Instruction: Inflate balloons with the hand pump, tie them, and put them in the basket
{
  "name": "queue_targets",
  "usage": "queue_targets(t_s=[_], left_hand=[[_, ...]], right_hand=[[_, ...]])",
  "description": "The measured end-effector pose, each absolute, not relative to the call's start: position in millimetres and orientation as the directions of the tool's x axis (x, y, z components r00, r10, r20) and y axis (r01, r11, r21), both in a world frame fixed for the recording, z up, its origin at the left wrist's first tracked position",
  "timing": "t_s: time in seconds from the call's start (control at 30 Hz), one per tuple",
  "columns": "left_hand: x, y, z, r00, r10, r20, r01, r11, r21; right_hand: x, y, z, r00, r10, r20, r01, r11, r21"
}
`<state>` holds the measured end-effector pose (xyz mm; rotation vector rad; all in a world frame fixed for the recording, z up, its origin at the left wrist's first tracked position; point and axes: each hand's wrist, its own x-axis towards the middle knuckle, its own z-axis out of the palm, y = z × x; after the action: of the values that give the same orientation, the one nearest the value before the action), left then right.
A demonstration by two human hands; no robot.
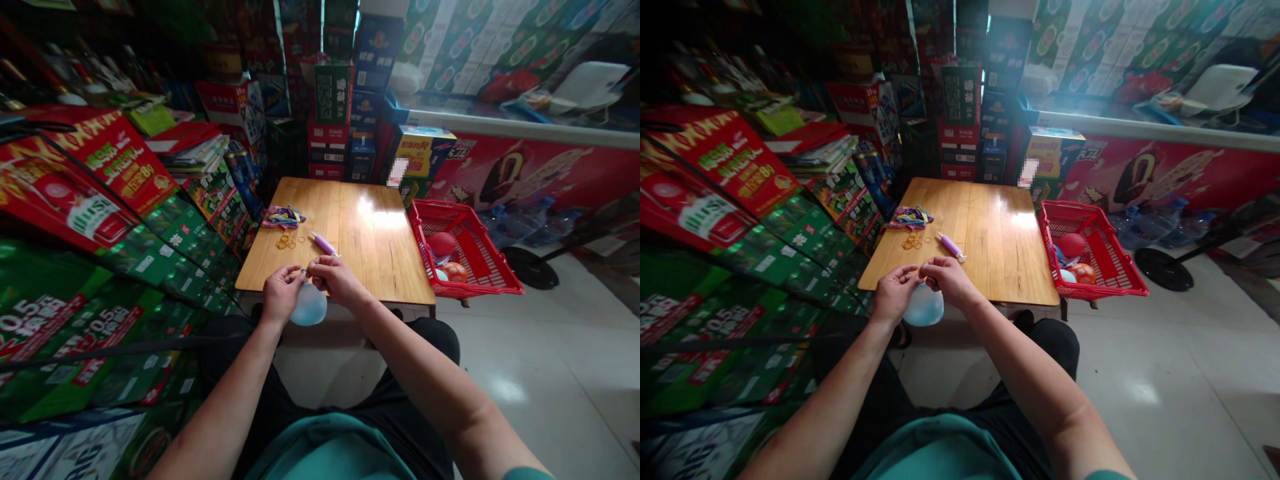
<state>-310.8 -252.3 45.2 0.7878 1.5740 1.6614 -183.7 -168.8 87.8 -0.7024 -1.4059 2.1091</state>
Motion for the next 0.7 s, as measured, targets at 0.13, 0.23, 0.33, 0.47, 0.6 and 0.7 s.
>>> queue_targets(t_s=[0.13,0.23,0.33,0.47,0.6,0.7], left_hand=[[-311.7,-253.1,48.3,-0.634,0.773,-0.041,-0.173,-0.09,0.981],[-312.2,-254.4,49.4,-0.664,0.748,-0.01,-0.188,-0.154,0.97],[-314.1,-255.5,49.3,-0.685,0.729,0.005,-0.186,-0.182,0.966],[-315.8,-258.3,48.2,-0.679,0.733,0.036,-0.165,-0.2,0.966],[-318.7,-264.2,48.5,-0.632,0.758,0.158,0.026,-0.184,0.983],[-323.4,-268.1,52.7,-0.497,0.832,0.247,0.209,-0.162,0.964]], right_hand=[[-183.5,-165.9,89.2,-0.736,0.659,-0.158,-0.046,-0.281,-0.959],[-181.2,-158.7,87.5,-0.729,0.653,-0.204,0.023,-0.275,-0.961],[-177.8,-153.0,86.1,-0.758,0.612,-0.226,0.094,-0.24,-0.966],[-177.4,-150.8,83.4,-0.77,0.572,-0.282,0.182,-0.226,-0.957],[-185.1,-149.5,79.2,-0.727,0.575,-0.376,0.26,-0.277,-0.925],[-193.0,-147.2,75.4,-0.718,0.541,-0.437,0.255,-0.381,-0.889]])
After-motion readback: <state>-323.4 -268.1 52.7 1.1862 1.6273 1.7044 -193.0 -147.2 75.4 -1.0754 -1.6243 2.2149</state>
